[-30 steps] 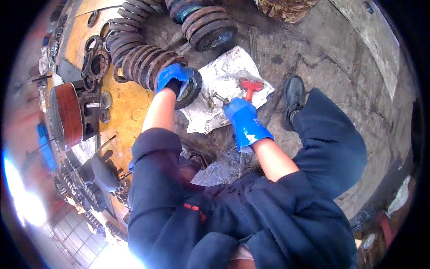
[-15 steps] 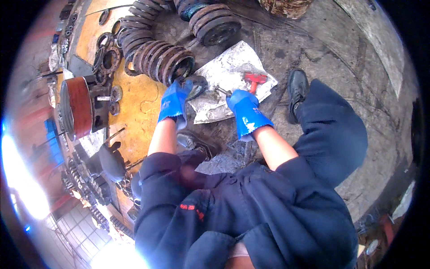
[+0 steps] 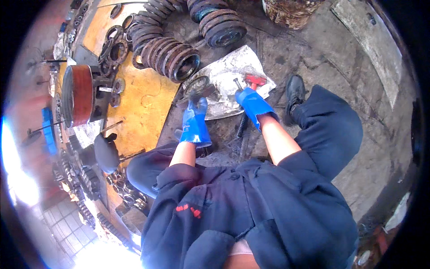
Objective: The person sits on the floor and cleans circular metal parts using a hammer, a file, and a brush. They repeatedly strike, scrape, and brush the parts to remove debris, then place them on a nearby surface.
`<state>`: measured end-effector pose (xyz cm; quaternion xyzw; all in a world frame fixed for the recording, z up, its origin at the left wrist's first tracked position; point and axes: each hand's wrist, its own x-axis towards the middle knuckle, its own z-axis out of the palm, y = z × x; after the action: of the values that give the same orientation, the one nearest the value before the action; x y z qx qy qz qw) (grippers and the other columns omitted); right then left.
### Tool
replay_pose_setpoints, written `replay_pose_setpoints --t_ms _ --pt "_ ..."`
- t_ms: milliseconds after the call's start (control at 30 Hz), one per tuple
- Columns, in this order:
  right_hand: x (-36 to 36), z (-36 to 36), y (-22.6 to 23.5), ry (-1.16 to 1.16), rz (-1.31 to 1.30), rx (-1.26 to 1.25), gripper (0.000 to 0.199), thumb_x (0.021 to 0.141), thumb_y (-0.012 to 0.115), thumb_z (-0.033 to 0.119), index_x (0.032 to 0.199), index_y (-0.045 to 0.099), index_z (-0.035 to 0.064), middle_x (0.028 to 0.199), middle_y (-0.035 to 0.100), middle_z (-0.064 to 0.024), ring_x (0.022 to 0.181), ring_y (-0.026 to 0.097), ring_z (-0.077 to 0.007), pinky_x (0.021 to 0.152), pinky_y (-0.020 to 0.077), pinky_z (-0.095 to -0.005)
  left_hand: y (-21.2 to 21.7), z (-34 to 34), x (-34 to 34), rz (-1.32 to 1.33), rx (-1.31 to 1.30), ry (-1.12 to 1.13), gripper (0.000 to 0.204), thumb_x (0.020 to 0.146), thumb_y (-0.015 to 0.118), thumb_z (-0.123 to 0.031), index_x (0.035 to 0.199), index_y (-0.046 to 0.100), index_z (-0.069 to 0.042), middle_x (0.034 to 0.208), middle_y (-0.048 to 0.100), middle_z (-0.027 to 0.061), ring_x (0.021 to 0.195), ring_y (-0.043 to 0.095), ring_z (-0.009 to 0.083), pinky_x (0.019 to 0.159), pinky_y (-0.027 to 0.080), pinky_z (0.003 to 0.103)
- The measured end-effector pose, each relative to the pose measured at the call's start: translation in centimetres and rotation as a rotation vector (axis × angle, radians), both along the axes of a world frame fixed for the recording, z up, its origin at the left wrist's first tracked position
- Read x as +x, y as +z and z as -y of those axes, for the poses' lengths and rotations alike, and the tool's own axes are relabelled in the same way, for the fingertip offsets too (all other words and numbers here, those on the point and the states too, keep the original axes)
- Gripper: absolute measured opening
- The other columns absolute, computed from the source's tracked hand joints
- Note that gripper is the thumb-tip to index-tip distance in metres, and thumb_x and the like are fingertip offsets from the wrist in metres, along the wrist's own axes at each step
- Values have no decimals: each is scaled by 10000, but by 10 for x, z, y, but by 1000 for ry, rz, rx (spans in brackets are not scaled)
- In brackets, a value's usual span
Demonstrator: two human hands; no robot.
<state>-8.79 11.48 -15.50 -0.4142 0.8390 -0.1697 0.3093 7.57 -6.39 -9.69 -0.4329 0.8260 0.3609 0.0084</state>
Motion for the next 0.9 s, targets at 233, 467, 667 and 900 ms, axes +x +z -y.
replay_pose_setpoints --t_ms 233,467,667,900 --pt "-6 23 47 -317 66 24 395 932 508 445 1134 653 138 1025 702 -182 957 670 -372 817 523 -487 -35 24 -20 -478 466 982 684 941 654 -257 1514 281 -251 1294 597 120 1014 617 199 722 524 362" --pt "10 48 62 70 -83 154 424 885 615 368 1263 587 177 1137 674 -136 1060 648 -324 872 523 -456 -59 62 19 -885 1349 861 460 1026 393 -357 1352 519 -58 1273 634 134 1184 598 265 1017 471 407" --pt "12 66 56 287 -175 17 402 862 635 342 1222 590 169 1089 677 -139 1017 658 -336 860 529 -463 -41 36 22 -812 978 682 458 1060 338 -290 1439 406 -43 1392 538 141 1269 512 273 1069 419 403" --pt "-20 134 110 332 -210 22 366 871 629 361 1182 633 168 1102 684 -157 1000 658 -362 850 523 -466 -9 22 -4 -783 719 765 468 958 619 -296 1290 527 20 1085 677 128 882 664 210 768 531 331"
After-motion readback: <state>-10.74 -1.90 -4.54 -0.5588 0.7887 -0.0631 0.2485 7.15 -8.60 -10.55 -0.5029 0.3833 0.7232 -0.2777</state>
